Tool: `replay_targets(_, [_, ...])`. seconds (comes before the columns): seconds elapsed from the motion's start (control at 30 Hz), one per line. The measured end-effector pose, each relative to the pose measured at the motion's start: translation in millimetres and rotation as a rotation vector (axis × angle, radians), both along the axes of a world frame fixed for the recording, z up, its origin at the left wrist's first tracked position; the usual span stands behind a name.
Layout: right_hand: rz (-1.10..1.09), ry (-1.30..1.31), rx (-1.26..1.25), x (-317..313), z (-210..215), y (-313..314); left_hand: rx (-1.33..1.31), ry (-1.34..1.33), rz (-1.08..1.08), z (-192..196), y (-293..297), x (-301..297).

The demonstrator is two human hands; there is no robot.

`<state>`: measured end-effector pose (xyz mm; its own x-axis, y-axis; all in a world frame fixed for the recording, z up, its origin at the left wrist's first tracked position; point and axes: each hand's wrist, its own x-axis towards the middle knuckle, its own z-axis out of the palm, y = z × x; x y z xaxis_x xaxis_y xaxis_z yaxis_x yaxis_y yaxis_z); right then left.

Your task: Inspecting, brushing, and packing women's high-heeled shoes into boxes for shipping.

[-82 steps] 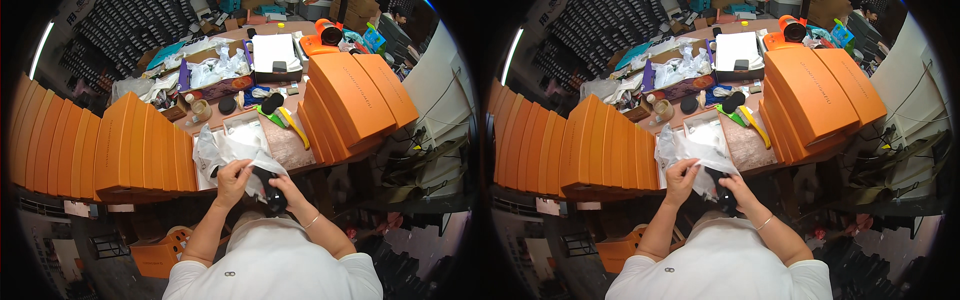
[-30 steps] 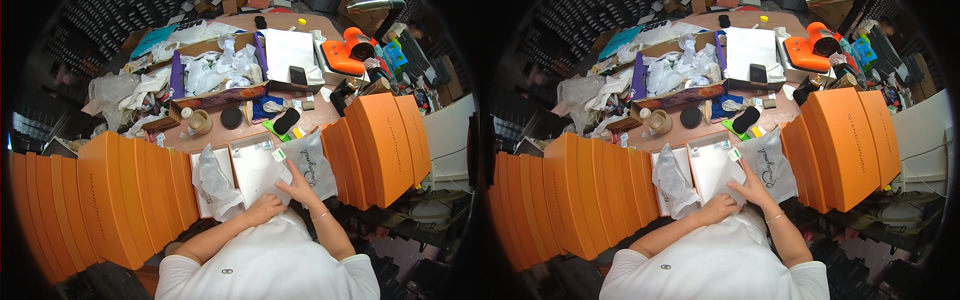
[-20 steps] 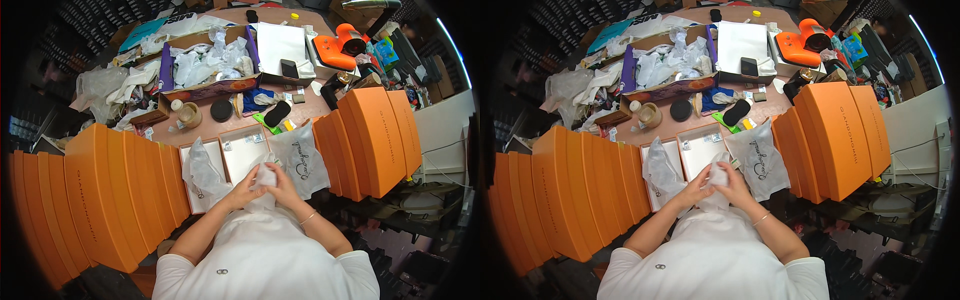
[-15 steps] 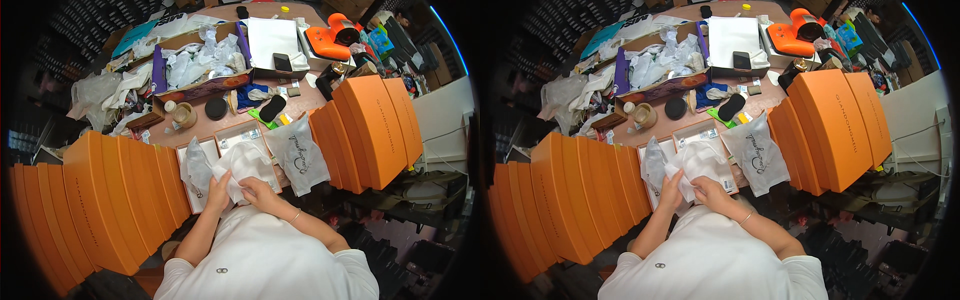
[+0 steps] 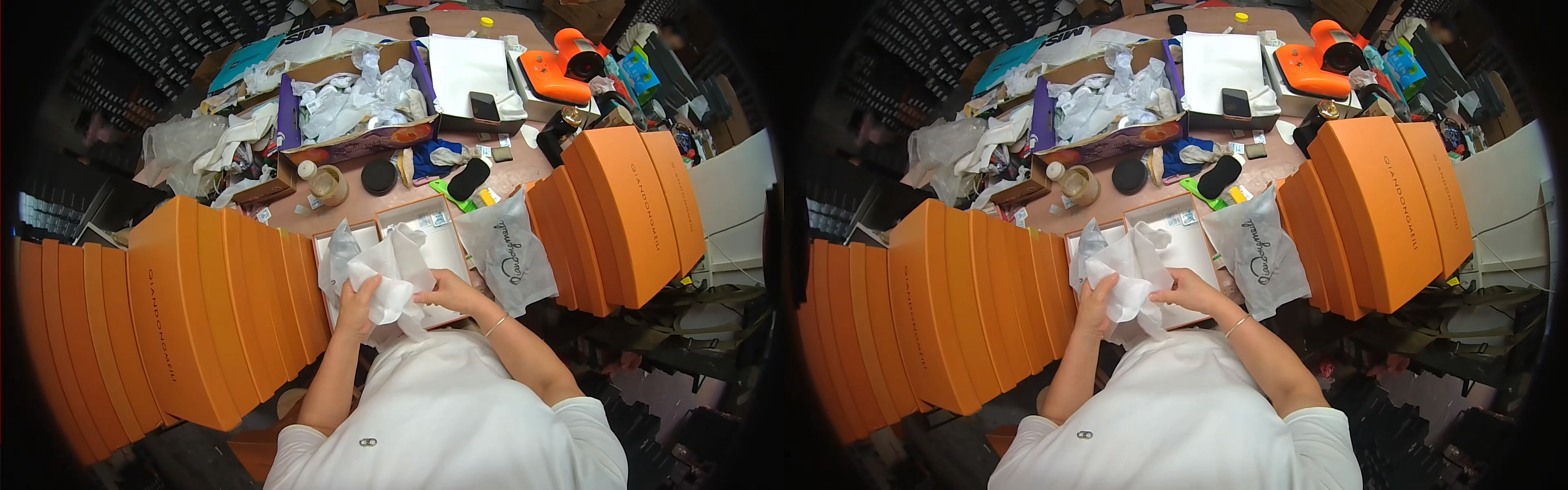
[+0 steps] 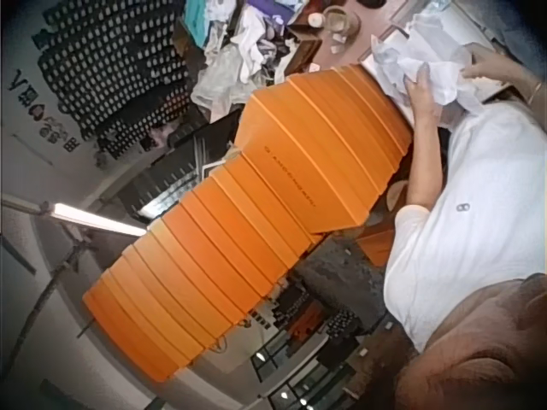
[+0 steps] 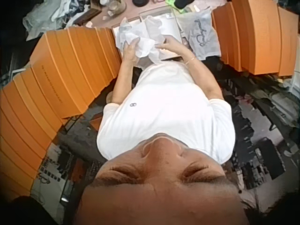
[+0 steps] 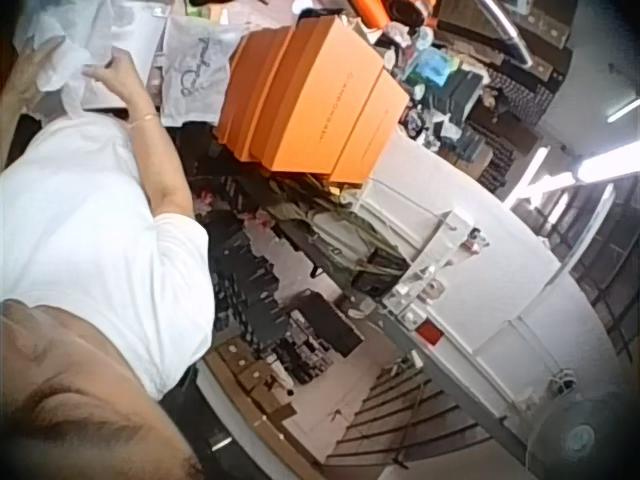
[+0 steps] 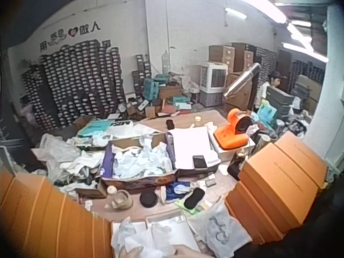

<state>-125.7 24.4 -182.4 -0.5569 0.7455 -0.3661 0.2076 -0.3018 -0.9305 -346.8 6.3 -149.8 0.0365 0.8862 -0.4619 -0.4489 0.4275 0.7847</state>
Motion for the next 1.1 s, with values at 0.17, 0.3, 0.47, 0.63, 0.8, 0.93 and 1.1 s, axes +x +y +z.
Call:
replay_targets(0.17, [-0.509, 0.245, -0.300, 23, 11, 3, -0.034, -0.128, 0.188, 11, 26, -35])
replay_targets(0.3, [-0.975, 0.809, -0.222, 71, 55, 43, 0.012, -0.154, 0.277, 6, 38, -77])
replay_targets(0.47, [-0.839, 0.797, 0.049, 121, 129, 54, 0.268, 0.418, 0.347, 7, 18, -60])
replay_targets(0.63, [-0.871, 0.694, -0.063, 97, 102, 27, 0.738, 1.062, -0.325, 71, -24, -23])
replay_targets(0.8, [-0.881, 0.863, -0.334, 59, 103, 12, 0.601, 1.479, -0.624, -9, -14, 52])
replay_targets(0.93, [-0.933, 0.878, -0.324, 64, 103, 11, 0.703, 1.413, -0.572, -65, 5, 40])
replay_targets(1.1, [-1.051, 0.663, 0.052, 120, 118, 48, 0.415, 0.624, 0.088, -7, 26, -4])
